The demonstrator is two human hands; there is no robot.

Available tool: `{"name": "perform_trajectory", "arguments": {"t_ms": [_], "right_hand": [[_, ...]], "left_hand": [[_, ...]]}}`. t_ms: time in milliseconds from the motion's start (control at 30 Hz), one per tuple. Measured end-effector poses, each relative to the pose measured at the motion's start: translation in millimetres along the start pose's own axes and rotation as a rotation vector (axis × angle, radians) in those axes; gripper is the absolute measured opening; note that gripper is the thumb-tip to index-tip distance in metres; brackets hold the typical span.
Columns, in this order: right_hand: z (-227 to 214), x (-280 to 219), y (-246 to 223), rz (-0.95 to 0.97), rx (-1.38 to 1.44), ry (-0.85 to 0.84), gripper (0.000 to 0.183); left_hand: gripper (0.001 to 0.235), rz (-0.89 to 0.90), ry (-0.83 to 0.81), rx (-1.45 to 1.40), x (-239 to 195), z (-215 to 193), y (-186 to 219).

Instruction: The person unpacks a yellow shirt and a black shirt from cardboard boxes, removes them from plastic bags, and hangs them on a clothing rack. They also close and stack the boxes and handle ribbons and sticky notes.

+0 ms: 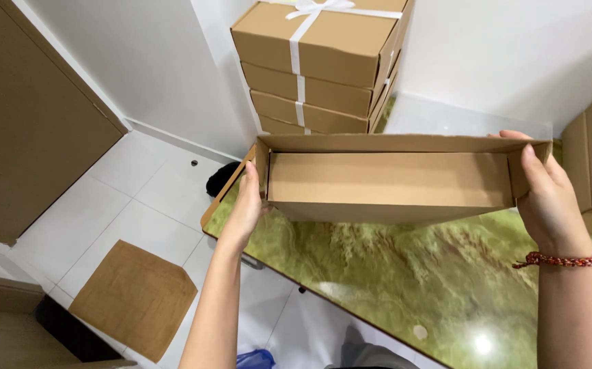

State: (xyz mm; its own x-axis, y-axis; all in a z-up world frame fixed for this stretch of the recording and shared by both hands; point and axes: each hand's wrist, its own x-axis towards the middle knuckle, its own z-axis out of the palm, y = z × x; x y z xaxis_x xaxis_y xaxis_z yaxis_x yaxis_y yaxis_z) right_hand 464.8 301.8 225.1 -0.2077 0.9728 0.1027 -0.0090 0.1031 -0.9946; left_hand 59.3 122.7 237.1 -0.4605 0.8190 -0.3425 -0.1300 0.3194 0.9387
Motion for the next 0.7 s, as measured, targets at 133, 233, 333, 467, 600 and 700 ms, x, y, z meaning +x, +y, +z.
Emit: {"name": "perform_trajectory", "arguments": {"t_ms": [133, 233, 333, 467, 600, 700], "right_hand": [[22, 7, -27, 0.086, -0.046, 0.038, 0.043], [23, 21, -22, 0.096, -0.02, 0.031, 0.047], [16, 36, -8, 0.185, -0.052, 0.082, 0.04], [7, 49, 9, 0.067, 0.047, 0.001, 0.055], [11, 53, 5, 0.088, 0.038, 0.011, 0.056], [18, 52, -5, 0.104, 0.016, 0.022, 0.057]], "left_hand": [[0.087, -0.004, -0.015, 0.097, -5, 7, 33], [0.092, -0.06, 0.0, 0.133, -5, 10, 46], [0.092, -0.023, -0.007, 0.163, -6, 12, 59], [0.088, -0.043, 0.0, 0.174, -7, 16, 75], [0.089, -0.055, -0.009, 0.212, -2, 17, 80], [0.089, -0.083, -0.01, 0.219, -1, 18, 86]]}}
